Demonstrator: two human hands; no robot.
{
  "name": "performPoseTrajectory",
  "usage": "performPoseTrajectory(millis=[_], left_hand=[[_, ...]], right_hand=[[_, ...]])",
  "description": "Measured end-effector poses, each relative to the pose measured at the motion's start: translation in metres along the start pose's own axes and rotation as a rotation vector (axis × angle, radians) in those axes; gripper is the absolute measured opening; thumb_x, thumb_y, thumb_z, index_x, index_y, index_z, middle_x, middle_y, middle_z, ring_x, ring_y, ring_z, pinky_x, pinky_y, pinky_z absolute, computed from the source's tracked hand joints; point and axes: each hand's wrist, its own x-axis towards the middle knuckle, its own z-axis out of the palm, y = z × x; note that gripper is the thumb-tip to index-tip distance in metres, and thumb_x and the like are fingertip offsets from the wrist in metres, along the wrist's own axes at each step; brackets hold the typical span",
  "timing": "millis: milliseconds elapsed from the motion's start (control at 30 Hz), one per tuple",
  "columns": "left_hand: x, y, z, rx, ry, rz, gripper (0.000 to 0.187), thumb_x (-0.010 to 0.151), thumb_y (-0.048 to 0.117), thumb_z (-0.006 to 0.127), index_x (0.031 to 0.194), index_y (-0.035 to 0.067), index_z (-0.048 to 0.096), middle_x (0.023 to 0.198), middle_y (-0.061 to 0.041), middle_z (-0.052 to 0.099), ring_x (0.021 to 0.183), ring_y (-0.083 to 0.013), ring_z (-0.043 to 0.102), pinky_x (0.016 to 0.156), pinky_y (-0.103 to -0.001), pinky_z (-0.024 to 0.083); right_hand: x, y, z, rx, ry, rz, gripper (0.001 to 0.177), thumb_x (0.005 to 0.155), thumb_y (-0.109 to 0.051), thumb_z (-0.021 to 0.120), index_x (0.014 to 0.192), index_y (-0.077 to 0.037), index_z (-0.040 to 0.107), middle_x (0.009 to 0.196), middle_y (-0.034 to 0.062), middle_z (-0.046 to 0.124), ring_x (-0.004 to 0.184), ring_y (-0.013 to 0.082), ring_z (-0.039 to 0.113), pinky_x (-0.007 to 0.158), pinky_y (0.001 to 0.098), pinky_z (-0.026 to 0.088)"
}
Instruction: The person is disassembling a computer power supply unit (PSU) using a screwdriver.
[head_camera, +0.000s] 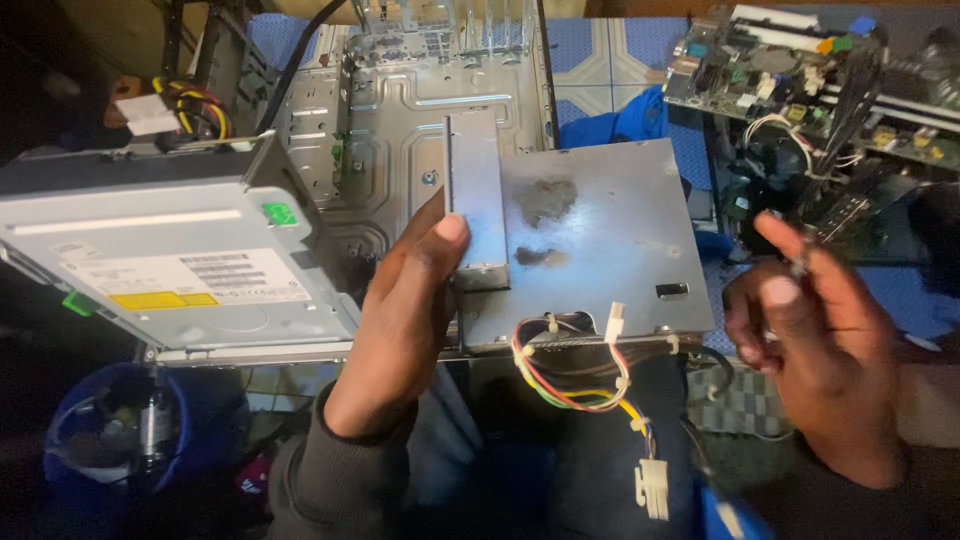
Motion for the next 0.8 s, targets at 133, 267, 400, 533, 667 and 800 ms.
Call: performPoseTrajectory(millis=[133, 267, 400, 533, 667, 800], left_hand=[[0.001, -0.002, 0.004, -0.046, 0.018, 0.014, 0.055, 0.107, 0.033, 0.044, 0.145, -0.007, 0.048, 0.141, -0.019, 0.059, 0.133, -0.0259, 0.054, 0.115, -0.038, 0.039], [0.0, -0.001, 0.006, -0.059, 0.061, -0.052, 0.059, 0.105, 0.035, 0.044, 0.145, -0.008, 0.049, 0.132, -0.023, 0.063, 0.123, -0.029, 0.062, 0.107, -0.041, 0.048], [0.001, -0.004, 0.015, -0.091, 0.117, -0.1, 0.066, 0.101, 0.041, 0.046, 0.146, -0.008, 0.049, 0.127, -0.026, 0.066, 0.112, -0.0326, 0.069, 0.099, -0.045, 0.055], [0.002, -0.01, 0.015, -0.116, 0.167, -0.151, 0.071, 0.097, 0.046, 0.048, 0.143, -0.008, 0.049, 0.117, -0.032, 0.067, 0.106, -0.0392, 0.073, 0.093, -0.049, 0.06], [0.003, -0.003, 0.024, -0.162, 0.186, -0.217, 0.078, 0.094, 0.052, 0.046, 0.142, -0.01, 0.052, 0.118, -0.032, 0.069, 0.104, -0.0398, 0.072, 0.09, -0.051, 0.061], [0.008, 0.003, 0.026, -0.256, 0.344, -0.264, 0.075, 0.091, 0.051, 0.044, 0.14, -0.005, 0.054, 0.118, -0.023, 0.07, 0.103, -0.0353, 0.07, 0.088, -0.049, 0.059]], right_hand=[[0.005, -0.014, 0.021, -0.053, -0.029, -0.004, 0.038, 0.104, -0.004, 0.053, 0.141, 0.0, 0.048, 0.106, 0.0094, 0.055, 0.086, 0.0133, 0.05, 0.076, 0.0299, 0.046], [0.014, -0.03, 0.037, -0.098, -0.103, -0.02, 0.034, 0.099, -0.004, 0.05, 0.133, -0.001, 0.051, 0.105, 0.0097, 0.062, 0.085, 0.013, 0.056, 0.077, 0.0295, 0.048], [0.021, -0.001, 0.02, 0.11, -0.089, 0.049, 0.019, 0.105, -0.005, 0.055, 0.123, 0.0, 0.053, 0.101, 0.004, 0.053, 0.09, 0.0101, 0.049, 0.083, 0.0265, 0.043], [0.027, -0.003, 0.032, 0.214, -0.112, 0.18, 0.016, 0.103, -0.014, 0.059, 0.115, -0.005, 0.055, 0.086, 0.0045, 0.055, 0.076, 0.0116, 0.049, 0.067, 0.0281, 0.042], [0.026, -0.01, 0.044, 0.109, -0.067, 0.113, 0.022, 0.103, -0.02, 0.063, 0.117, -0.006, 0.053, 0.091, 0.0, 0.054, 0.083, 0.0084, 0.049, 0.072, 0.0255, 0.04], [0.024, -0.023, 0.052, 0.282, -0.09, 0.18, 0.025, 0.102, -0.019, 0.065, 0.121, -0.008, 0.053, 0.085, 0.0037, 0.059, 0.06, 0.0114, 0.053, 0.045, 0.025, 0.041]])
